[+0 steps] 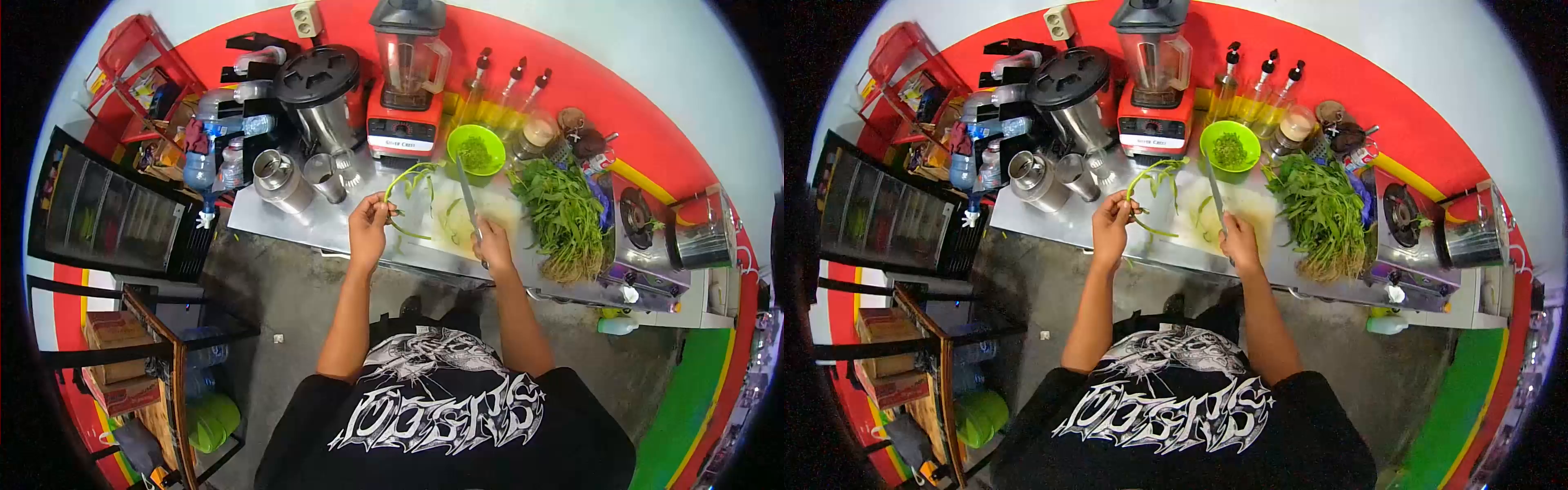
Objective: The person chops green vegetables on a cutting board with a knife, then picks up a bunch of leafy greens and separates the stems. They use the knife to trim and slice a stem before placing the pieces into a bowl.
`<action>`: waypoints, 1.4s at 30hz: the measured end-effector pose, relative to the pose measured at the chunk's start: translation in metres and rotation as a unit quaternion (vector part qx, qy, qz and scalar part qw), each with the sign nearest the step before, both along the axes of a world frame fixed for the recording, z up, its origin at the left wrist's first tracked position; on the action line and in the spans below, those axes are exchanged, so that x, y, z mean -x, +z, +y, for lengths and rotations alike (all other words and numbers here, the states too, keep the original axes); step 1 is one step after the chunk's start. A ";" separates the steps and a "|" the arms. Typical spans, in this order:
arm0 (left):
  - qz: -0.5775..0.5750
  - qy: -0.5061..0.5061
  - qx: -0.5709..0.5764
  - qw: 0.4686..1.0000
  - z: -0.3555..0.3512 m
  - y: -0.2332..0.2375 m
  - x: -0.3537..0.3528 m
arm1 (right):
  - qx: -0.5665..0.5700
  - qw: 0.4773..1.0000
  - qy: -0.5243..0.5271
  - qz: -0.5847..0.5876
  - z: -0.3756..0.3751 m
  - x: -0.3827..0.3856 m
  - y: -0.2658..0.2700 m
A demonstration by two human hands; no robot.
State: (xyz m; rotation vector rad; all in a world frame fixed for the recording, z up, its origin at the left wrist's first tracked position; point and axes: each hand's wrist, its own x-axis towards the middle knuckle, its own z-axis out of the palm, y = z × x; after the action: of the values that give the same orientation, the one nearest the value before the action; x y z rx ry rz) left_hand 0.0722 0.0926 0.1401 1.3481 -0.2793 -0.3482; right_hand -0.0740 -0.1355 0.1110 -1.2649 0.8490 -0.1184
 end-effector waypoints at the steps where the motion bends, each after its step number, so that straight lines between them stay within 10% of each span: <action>1: 0.000 -0.004 0.002 1.000 -0.005 -0.002 0.001 | 0.012 0.999 -0.010 -0.038 0.001 0.003 0.011; 19: -0.007 -0.188 0.067 0.980 -0.077 0.004 0.037 | 0.097 0.967 0.085 -0.219 0.019 0.037 0.076; 30: -0.015 -0.128 0.053 0.990 -0.094 0.000 0.045 | 0.409 0.892 0.107 -0.159 0.019 0.051 0.099; 42: 0.045 -0.185 0.051 0.980 -0.089 0.008 0.046 | 0.214 0.940 0.162 -0.211 0.013 0.023 0.075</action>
State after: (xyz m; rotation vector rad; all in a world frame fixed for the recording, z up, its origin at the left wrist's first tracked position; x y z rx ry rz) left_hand 0.0264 0.0033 0.1479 1.1726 -0.4686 -0.6946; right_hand -0.0974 -0.1228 0.1857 -1.6916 0.2375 -0.3105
